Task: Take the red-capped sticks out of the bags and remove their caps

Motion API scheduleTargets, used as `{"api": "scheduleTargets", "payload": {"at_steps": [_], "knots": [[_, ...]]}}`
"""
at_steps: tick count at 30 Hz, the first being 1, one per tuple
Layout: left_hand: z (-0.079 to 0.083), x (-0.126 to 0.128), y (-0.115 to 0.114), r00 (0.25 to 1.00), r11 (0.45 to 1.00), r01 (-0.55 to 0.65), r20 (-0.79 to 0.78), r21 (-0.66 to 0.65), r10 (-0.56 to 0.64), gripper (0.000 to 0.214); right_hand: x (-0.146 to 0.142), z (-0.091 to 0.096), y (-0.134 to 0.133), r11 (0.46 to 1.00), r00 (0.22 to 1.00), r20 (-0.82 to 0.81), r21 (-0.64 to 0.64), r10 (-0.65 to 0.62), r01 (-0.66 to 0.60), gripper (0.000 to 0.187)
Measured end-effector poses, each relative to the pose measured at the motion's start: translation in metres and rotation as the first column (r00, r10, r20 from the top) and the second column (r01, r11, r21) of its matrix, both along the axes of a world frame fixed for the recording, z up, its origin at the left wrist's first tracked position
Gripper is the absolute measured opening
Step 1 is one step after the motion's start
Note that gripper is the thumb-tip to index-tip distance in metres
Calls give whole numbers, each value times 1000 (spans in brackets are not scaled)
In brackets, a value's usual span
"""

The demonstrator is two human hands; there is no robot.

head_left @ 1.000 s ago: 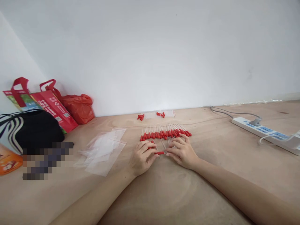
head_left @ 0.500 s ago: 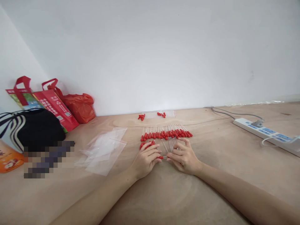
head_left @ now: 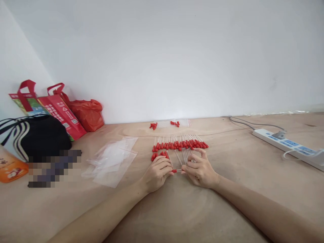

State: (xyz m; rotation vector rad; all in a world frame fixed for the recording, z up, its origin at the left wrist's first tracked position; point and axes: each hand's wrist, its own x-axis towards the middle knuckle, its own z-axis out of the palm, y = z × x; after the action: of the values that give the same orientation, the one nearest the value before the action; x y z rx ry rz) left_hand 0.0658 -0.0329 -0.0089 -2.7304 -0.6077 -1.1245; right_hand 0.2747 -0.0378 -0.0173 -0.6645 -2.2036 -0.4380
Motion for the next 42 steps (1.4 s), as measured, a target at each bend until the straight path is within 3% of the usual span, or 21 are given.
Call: {"api": "scheduleTargets", "payload": {"at_steps": [17, 21, 24, 27, 30, 32, 34, 36, 39, 42], "knots": [[2, -1, -6, 999, 999, -4, -36, -36, 3, 15, 0, -3, -2, 1000, 1000, 24, -16, 13, -13, 17], [8, -11, -8, 998, 998, -59, -31, -19, 58, 16, 5, -2, -1, 1000, 1000, 8, -20, 6, -5, 20], [18, -34, 2, 974, 975, -217, 64, -41, 219, 18, 17, -2, 8, 988, 985, -116, -102, -129, 117, 24], [30, -66, 17, 848, 856, -499, 127, -135, 515, 21, 23, -5, 19, 934, 912, -254, -246, -321, 260, 26], [37, -96, 31, 673, 669, -722, 48, -173, 738, 26, 18, -9, 26, 907, 905, -237, -323, -353, 269, 26], [37, -111, 36, 557, 537, -822, -78, -188, 827, 28, 11, -10, 27, 905, 915, -222, -342, -338, 252, 24], [37, -123, 38, 454, 415, -887, -232, -201, 860, 30, 6, -10, 26, 906, 919, -228, -356, -321, 228, 19], [35, -130, 38, 379, 326, -923, -348, -204, 857, 29, 2, -10, 25, 911, 924, -233, -354, -304, 211, 14], [33, -134, 39, 310, 252, -950, -442, -187, 842, 27, -4, -11, 26, 928, 931, -216, -298, -295, 225, 13], [32, -133, 38, 283, 223, -958, -495, -179, 821, 25, -10, -12, 26, 944, 943, -171, -219, -286, 247, 14]]}}
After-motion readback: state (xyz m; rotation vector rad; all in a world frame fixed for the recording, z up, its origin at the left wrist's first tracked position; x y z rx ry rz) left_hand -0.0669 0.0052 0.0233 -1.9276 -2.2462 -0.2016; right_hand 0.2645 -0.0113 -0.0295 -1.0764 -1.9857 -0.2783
